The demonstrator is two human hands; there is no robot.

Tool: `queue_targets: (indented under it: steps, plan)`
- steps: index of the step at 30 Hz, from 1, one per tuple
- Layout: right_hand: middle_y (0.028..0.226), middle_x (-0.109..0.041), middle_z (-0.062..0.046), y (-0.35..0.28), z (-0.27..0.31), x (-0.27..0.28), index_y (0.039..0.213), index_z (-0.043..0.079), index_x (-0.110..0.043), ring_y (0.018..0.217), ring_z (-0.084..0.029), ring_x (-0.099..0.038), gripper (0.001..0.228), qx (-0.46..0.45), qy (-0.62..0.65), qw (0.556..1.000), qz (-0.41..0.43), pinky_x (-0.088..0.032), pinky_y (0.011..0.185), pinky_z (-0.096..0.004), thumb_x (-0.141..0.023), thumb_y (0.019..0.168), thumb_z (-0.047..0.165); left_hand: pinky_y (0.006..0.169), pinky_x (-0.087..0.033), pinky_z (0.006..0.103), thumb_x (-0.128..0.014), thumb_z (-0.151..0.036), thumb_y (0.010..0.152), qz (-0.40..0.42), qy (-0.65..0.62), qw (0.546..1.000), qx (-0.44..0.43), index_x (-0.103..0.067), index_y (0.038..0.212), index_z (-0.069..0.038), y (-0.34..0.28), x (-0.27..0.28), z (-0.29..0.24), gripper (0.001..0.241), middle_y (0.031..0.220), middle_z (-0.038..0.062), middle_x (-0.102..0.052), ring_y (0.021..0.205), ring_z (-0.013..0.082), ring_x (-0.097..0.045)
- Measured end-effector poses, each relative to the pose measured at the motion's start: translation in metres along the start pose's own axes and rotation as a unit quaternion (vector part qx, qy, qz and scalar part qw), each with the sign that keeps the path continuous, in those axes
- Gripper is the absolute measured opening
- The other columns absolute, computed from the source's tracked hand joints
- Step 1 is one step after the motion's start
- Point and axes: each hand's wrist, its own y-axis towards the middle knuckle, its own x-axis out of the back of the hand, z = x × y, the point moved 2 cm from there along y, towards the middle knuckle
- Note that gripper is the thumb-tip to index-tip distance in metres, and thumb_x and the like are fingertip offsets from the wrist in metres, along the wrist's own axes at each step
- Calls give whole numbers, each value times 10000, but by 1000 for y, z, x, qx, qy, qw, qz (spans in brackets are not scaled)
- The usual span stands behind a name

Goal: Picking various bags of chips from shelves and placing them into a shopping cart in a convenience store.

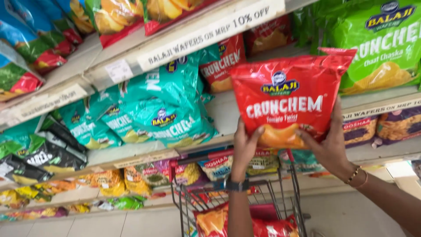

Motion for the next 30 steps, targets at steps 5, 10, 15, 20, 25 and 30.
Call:
queue_targets:
  steps: [5, 10, 15, 20, 25, 30]
  plan:
    - [1562, -378, -198, 74, -6, -7, 1675, 47, -21, 1336, -240, -526, 1028, 68, -17, 991, -117, -531, 1072, -391, -752, 952, 46, 1058, -504, 371, -657, -195, 1009, -12, 67, 996, -53, -414, 1511, -8, 120, -27, 38, 588, 1370, 172, -619, 1241, 237, -611]
    - [1489, -423, -261, 129, -22, -20, 1674, 56, -99, 1359, -360, -493, 982, 191, -161, 954, -164, -489, 1118, -442, -777, 966, -4, 1134, -413, 396, -634, -90, 971, -25, 106, 990, -85, -376, 1530, -8, 202, -31, 87, 621, 1483, 209, -537, 1328, 279, -539]
    - [1346, -461, -294, 169, -71, -33, 1678, 60, -86, 1184, -463, -515, 948, 158, -189, 959, -138, -443, 1027, -515, -711, 965, 49, 1131, -411, 374, -641, 1, 910, -85, 112, 990, -5, -338, 1537, -21, 262, -28, 127, 697, 1494, 190, -526, 1336, 281, -542]
    - [1313, -462, -311, 191, -80, -44, 1664, 82, -94, 1151, -476, -491, 889, 152, -215, 952, -154, -394, 1022, -555, -652, 972, 62, 1125, -415, 366, -694, 40, 839, -118, 126, 985, -26, -373, 1502, -60, 321, -28, 193, 742, 1444, 157, -552, 1309, 271, -547]
    - [1358, -452, -321, 227, -95, -54, 1654, 105, -105, 1196, -477, -464, 874, 125, -188, 962, -154, -372, 1053, -552, -615, 945, 73, 1126, -412, 355, -735, 87, 770, -154, 138, 977, -60, -420, 1443, -56, 356, -19, 216, 757, 1414, 137, -561, 1300, 256, -546]
    - [1473, -422, -278, 248, -104, -62, 1653, 150, -113, 1309, -452, -445, 942, 71, -107, 984, -120, -356, 1106, -513, -644, 890, 0, 1167, -374, 371, -699, 50, 836, -223, 170, 958, -57, -378, 1514, -49, 352, -18, 210, 757, 1532, 193, -466, 1389, 317, -490]
